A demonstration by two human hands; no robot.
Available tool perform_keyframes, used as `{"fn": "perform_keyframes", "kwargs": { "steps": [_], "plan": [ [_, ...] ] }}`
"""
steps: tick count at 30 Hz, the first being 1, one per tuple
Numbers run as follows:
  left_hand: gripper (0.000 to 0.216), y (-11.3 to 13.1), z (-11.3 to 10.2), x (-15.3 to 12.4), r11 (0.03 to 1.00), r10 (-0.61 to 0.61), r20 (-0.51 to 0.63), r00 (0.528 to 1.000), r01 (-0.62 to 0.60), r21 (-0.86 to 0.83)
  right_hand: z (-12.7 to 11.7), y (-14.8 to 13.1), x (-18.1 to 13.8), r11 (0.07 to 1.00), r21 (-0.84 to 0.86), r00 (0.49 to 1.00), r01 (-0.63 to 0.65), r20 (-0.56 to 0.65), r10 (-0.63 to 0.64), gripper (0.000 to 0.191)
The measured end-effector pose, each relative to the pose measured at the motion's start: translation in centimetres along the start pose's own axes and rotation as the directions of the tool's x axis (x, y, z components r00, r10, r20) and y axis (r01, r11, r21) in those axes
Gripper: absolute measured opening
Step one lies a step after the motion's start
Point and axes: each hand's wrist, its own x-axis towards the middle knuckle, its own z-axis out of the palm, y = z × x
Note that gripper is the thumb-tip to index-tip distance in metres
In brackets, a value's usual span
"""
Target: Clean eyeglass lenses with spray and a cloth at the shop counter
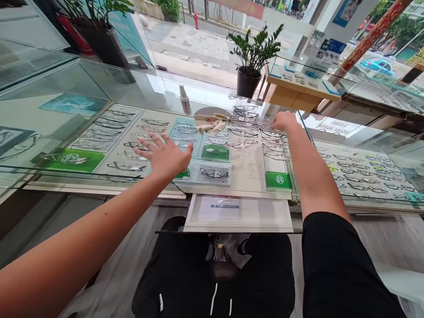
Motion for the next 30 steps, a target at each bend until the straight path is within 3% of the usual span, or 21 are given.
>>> {"fn": "perform_keyframes", "kwargs": {
  "steps": [6,11,16,30],
  "plan": [
    [0.110,-0.1,0.3,0.2,1.000,0.003,0.007,1.000,-0.003,0.011,0.8,0.1,0.5,0.997,-0.011,0.997,-0.071,-0.036,0.070,0.021],
    [0.111,-0.1,0.4,0.2,1.000,0.005,-0.001,1.000,-0.005,0.000,1.3,-0.2,0.3,0.999,0.045,0.992,-0.016,-0.127,0.022,0.030],
    [0.112,-0.1,0.3,0.2,1.000,0.004,0.011,1.000,-0.004,0.009,1.7,-1.0,0.0,0.996,0.067,0.994,-0.065,-0.080,0.070,0.018],
    [0.112,0.0,0.3,0.2,1.000,-0.005,0.014,1.000,0.005,0.002,2.4,-0.8,0.3,0.981,0.131,0.984,-0.144,-0.087,0.156,0.017]
  ]
}}
